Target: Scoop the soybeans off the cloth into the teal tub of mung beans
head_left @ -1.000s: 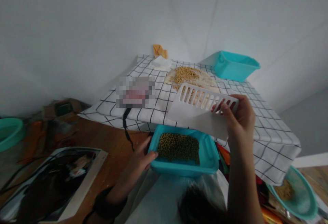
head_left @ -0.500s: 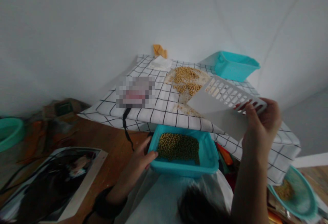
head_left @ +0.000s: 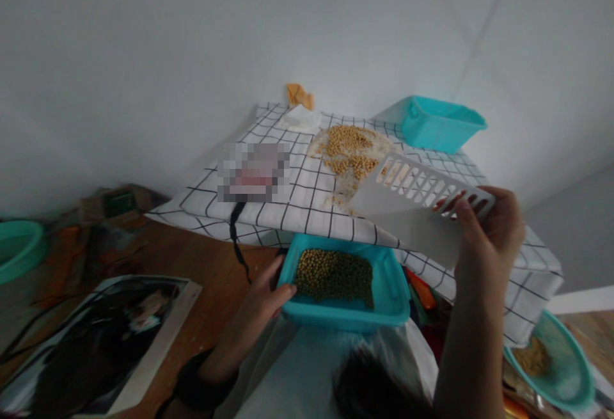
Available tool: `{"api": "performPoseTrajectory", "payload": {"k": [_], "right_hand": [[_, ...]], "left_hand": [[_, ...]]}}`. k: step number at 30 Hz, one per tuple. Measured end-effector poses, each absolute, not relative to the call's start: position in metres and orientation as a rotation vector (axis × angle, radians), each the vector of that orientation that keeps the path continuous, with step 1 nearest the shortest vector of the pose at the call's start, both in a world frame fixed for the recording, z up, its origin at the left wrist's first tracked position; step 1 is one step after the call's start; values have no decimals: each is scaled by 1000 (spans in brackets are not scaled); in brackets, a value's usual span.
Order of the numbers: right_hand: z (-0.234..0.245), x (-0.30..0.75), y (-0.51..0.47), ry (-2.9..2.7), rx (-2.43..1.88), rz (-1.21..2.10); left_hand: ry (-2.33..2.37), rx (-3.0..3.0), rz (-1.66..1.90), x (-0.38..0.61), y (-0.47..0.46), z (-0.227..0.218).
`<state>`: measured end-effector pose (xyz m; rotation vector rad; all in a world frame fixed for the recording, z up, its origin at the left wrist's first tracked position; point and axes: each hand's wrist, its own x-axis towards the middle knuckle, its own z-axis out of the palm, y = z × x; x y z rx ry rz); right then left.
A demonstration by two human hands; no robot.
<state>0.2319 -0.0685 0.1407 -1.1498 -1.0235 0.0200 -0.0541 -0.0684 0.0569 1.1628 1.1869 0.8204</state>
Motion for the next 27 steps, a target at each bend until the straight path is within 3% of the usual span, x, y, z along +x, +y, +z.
{"api": "performPoseTrajectory", "payload": {"k": [27], "right_hand": [[139, 244, -79, -1067, -1192, 124]], "left_hand": [[1284, 1144, 844, -51, -73, 67]]}}
